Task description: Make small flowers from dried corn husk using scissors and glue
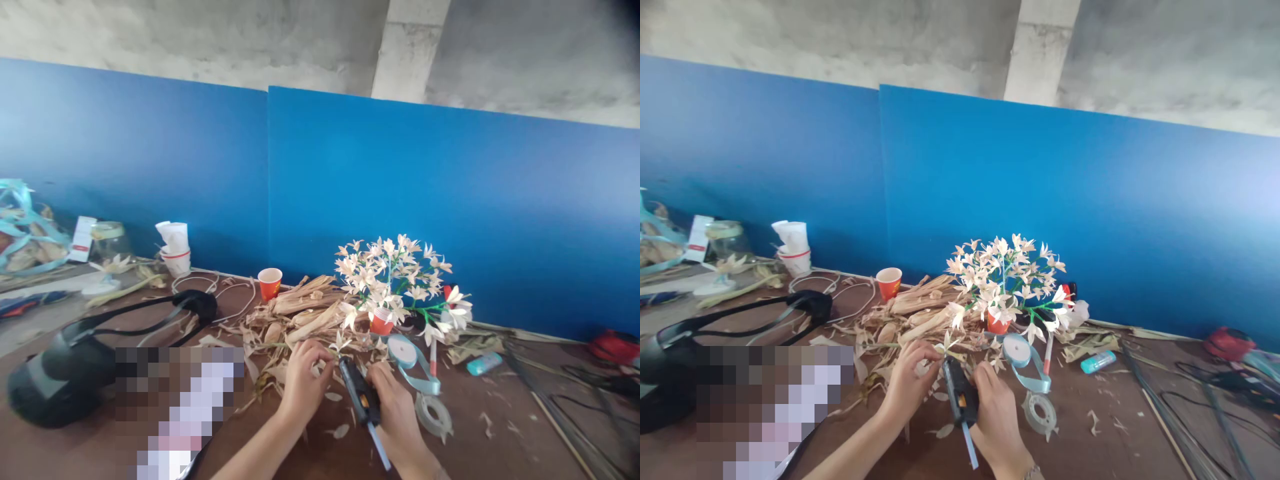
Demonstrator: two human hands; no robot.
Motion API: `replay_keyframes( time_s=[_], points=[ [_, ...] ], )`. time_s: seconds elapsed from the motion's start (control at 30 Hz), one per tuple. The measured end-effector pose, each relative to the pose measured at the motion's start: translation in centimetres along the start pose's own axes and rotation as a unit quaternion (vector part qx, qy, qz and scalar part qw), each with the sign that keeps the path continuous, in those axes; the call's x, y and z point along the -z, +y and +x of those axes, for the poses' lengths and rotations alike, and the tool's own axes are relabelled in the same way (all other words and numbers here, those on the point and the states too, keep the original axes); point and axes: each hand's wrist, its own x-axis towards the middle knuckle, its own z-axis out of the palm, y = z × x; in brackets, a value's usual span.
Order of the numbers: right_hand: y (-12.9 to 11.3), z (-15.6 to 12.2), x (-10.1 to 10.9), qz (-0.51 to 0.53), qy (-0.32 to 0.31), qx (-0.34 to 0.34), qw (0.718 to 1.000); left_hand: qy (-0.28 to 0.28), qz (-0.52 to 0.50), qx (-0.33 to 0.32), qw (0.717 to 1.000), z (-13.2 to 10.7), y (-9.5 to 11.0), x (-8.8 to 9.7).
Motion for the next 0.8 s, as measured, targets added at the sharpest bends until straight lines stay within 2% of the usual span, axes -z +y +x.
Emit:
replay_keyframes(
  time_s=[0.23,0.63,0.8],
  points=[
    [-0.24,0.08,0.14,0.002,0.016,0.012,1.000,-0.003,0.002,-0.001,1.000,0.01,-0.20,-0.06],
    [-0.15,0.12,0.10,-0.008,0.005,-0.007,1.000,-0.002,-0.009,0.004,1.000,0.06,-0.18,0.03],
    [-0.81,0.21,0.21,0.009,0.016,0.020,1.000,-0.008,-0.006,0.007,1.000,-0.08,-0.15,0.04]
  ],
)
